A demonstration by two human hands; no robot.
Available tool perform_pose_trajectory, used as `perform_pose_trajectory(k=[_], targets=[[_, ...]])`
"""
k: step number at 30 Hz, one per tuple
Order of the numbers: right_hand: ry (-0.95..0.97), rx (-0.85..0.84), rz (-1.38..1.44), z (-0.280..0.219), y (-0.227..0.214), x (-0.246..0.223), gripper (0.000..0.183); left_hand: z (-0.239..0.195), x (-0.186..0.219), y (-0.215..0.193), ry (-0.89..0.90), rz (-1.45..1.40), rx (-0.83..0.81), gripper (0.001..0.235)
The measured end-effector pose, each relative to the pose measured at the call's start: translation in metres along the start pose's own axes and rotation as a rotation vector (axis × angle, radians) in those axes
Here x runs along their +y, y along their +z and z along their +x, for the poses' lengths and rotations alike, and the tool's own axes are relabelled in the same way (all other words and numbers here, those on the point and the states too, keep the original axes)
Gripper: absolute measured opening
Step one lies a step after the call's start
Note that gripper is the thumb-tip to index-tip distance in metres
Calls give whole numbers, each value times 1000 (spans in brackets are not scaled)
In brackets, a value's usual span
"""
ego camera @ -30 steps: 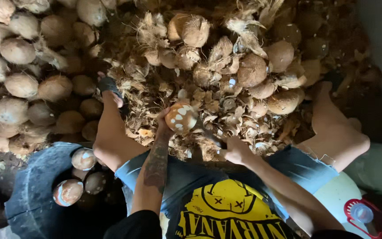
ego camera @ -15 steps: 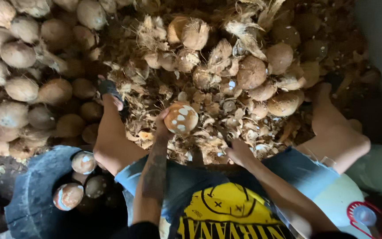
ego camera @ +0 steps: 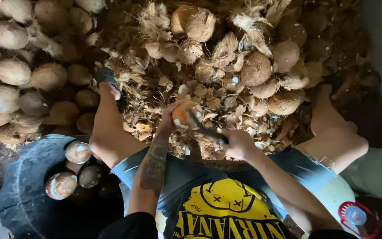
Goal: The person sits on a large pile of coconuts and uses a knife to peel the husks off individual coconuts. They place the peeled coconuts into a black bucket nearby.
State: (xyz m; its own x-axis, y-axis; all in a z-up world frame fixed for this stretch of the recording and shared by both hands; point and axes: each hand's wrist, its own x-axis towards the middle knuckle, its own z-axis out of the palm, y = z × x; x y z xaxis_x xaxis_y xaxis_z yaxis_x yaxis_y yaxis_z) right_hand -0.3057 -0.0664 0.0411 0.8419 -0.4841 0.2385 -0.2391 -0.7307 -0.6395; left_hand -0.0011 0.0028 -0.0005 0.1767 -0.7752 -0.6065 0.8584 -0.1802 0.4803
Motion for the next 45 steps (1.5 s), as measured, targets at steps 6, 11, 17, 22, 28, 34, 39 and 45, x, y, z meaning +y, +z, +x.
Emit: perform_pose_trajectory(k=[6,11,17,22,28,34,39,45], targets=[[873,-387,304,-24,-15,-10,41,-22,2,17,-9,-218,62,60],[-150,443,387,6,-5,-33,23,-19,-10,25,-62,-322,63,45],[286,-167,-18,-10,23,-26,18,-12,-8,39,-99,-226,264,49],[664,-413,82,11,-2,-56,35,-44,13,84,-97,-100,275,54],[231,-2,60,-7,36,-24,44,-8,-14,34,-194,-247,395,55],[930,-481,200,25,-27,-59,35,-22,-7,43,-189,-388,348,64],[386,-52,232,9,-4,-47,12,-7,-17,35,-157,-453,245,67],[853,-381,272,6,16,-37,34,-3,-21,17,-155,-383,258,73]])
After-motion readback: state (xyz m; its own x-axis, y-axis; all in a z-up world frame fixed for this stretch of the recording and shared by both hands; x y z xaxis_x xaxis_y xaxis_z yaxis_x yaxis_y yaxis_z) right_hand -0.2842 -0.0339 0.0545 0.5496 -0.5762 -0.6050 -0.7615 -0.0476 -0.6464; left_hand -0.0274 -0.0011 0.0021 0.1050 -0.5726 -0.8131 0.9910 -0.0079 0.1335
